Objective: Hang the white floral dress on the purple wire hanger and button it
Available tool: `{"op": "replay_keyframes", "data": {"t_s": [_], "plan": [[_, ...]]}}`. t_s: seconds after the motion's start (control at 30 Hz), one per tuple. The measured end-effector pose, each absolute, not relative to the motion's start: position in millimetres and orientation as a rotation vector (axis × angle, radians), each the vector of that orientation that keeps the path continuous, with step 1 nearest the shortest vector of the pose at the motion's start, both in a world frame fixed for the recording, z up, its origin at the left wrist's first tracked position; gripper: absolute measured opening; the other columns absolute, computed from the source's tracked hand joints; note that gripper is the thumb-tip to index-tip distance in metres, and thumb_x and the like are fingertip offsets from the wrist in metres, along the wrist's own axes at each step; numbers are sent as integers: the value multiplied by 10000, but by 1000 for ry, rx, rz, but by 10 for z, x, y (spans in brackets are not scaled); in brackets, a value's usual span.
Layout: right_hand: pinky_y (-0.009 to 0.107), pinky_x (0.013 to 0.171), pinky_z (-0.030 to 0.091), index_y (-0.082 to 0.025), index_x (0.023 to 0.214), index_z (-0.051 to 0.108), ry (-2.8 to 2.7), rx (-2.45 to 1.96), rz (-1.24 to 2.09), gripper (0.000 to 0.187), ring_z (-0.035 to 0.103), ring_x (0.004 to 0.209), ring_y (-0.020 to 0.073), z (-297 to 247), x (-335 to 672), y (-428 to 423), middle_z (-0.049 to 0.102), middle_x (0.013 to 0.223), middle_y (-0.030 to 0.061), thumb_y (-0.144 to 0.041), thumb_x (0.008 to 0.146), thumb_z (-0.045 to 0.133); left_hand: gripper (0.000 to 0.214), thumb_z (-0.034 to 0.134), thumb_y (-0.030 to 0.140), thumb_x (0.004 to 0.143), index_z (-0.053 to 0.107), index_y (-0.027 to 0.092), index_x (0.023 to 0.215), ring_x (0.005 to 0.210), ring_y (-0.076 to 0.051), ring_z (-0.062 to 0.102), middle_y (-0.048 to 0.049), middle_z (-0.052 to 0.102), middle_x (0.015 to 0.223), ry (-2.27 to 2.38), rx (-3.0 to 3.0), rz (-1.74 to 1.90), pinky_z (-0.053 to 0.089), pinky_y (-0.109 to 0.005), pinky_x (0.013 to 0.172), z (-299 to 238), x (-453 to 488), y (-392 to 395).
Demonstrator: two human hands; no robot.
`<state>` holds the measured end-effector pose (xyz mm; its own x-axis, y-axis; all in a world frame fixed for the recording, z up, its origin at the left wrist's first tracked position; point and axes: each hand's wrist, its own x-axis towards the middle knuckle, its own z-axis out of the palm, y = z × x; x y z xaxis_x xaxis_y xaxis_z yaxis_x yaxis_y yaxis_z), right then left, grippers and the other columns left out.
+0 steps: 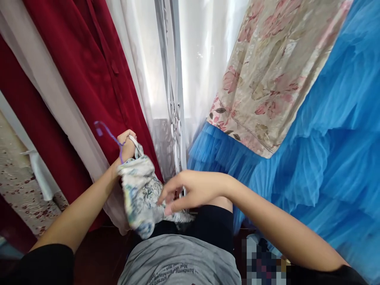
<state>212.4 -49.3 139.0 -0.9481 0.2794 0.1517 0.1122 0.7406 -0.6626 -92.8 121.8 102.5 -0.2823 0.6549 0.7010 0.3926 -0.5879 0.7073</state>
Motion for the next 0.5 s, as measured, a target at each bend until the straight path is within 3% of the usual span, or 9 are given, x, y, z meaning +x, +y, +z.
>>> {"op": "replay_keyframes", "data": {"t_s": [0.07, 0.13, 0.2, 0.27, 0.37, 0.5], "plan": [[360, 996, 516, -228, 1300, 674, -2572, -442, 665, 393, 669, 1119, 233, 1369, 2152, -353, 715, 1220, 85, -352, 928, 701, 173, 488, 208, 716, 374, 210, 586, 505, -119, 379, 26, 370, 549, 970, 1604, 1923, 305, -245, 508, 1064, -711, 1137], [463, 1112, 441, -240, 1473, 520, -2428, -588, 282, 630, 555, 1312, 298, 1295, 2159, -128, 594, 1410, 132, -322, 888, 737, 188, 547, 228, 710, 407, 201, 588, 514, -117, 450, 23, 419, 557, 638, 1510, 1740, 389, -242, 530, 1141, -436, 1040], [537, 1170, 372, -207, 1605, 289, -2358, -680, 4, 971, 406, 1441, 367, 1169, 2131, 75, 428, 1551, 196, -306, 793, 813, 206, 640, 217, 693, 450, 187, 619, 610, -126, 572, 8, 521, 635, 410, 1411, 1565, 494, -251, 631, 1217, -134, 923], [580, 1175, 349, -140, 1635, 127, -2317, -732, -191, 1187, 352, 1460, 421, 1028, 2092, 201, 360, 1573, 255, -294, 708, 852, 209, 715, 169, 675, 506, 174, 690, 785, -137, 662, -9, 615, 779, 288, 1315, 1455, 545, -258, 796, 1253, 153, 809], [583, 1042, 460, -74, 1588, 211, -2219, -812, -375, 1112, 534, 1266, 447, 855, 2131, 269, 532, 1387, 274, -343, 691, 810, 233, 733, 116, 694, 593, 175, 870, 1010, -158, 684, -27, 677, 970, 245, 1311, 1388, 527, -289, 972, 1211, 447, 733], [434, 808, 557, -145, 1366, 523, -2052, -953, -427, 712, 681, 1004, 362, 731, 2497, 286, 681, 1140, 169, -437, 745, 714, 209, 704, 179, 793, 655, 163, 995, 1003, -230, 694, -82, 718, 981, 406, 1681, 1499, 576, -406, 905, 1090, 416, 850]]}}
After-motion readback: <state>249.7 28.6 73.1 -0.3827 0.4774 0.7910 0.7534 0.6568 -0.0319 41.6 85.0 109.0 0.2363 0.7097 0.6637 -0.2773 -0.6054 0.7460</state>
